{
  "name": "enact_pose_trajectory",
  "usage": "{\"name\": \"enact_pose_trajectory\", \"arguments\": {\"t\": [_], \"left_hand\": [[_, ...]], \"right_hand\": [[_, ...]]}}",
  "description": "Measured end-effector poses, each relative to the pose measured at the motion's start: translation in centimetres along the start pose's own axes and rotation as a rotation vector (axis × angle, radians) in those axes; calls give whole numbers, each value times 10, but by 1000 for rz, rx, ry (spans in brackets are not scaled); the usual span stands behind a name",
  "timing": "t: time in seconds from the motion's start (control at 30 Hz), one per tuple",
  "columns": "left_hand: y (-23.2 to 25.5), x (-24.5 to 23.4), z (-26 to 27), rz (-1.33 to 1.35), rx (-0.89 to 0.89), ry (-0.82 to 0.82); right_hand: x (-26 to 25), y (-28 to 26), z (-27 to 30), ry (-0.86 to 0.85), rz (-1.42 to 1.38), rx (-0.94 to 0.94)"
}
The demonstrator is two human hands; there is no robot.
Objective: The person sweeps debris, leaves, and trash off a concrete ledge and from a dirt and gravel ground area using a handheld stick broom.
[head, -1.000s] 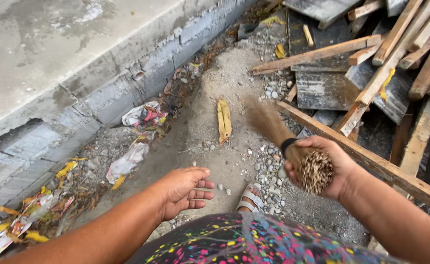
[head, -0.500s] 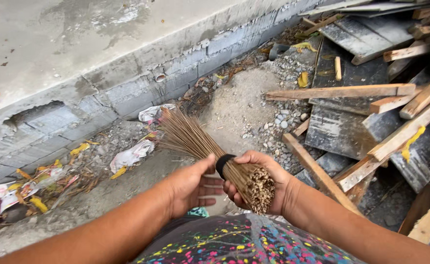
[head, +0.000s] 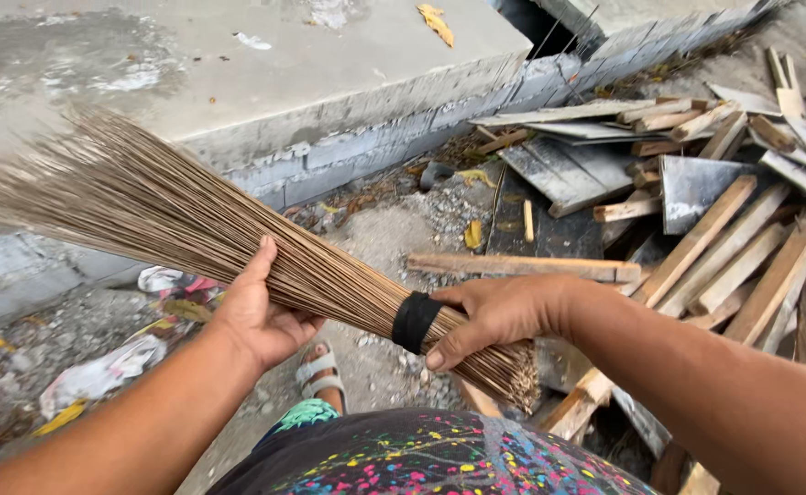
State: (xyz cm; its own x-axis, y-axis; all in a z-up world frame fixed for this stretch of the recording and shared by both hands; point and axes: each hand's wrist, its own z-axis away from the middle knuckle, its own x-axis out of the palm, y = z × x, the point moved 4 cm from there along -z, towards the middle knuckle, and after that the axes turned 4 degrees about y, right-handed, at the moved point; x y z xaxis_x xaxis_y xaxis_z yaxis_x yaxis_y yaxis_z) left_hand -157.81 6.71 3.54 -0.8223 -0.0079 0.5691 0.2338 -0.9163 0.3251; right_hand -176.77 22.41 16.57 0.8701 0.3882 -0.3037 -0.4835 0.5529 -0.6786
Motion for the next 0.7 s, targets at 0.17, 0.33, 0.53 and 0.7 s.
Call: {"name": "enact_pose_trajectory", "arguments": {"t": [0.17,0.33,0.53,0.7], "left_hand": [[33,64,-69,-131,47,-97],[75,148,-110,-123,37,-250],[132,202,-130,-154,100,-277],[162,217,-146,-138,210,-264]], "right_hand": [[-101,-13,-111,238,128,273],[-199,-55,-197,500,435,218],[-291,-54,-244,675,392,126],[-344,-35,-257,638,-12,309]]}}
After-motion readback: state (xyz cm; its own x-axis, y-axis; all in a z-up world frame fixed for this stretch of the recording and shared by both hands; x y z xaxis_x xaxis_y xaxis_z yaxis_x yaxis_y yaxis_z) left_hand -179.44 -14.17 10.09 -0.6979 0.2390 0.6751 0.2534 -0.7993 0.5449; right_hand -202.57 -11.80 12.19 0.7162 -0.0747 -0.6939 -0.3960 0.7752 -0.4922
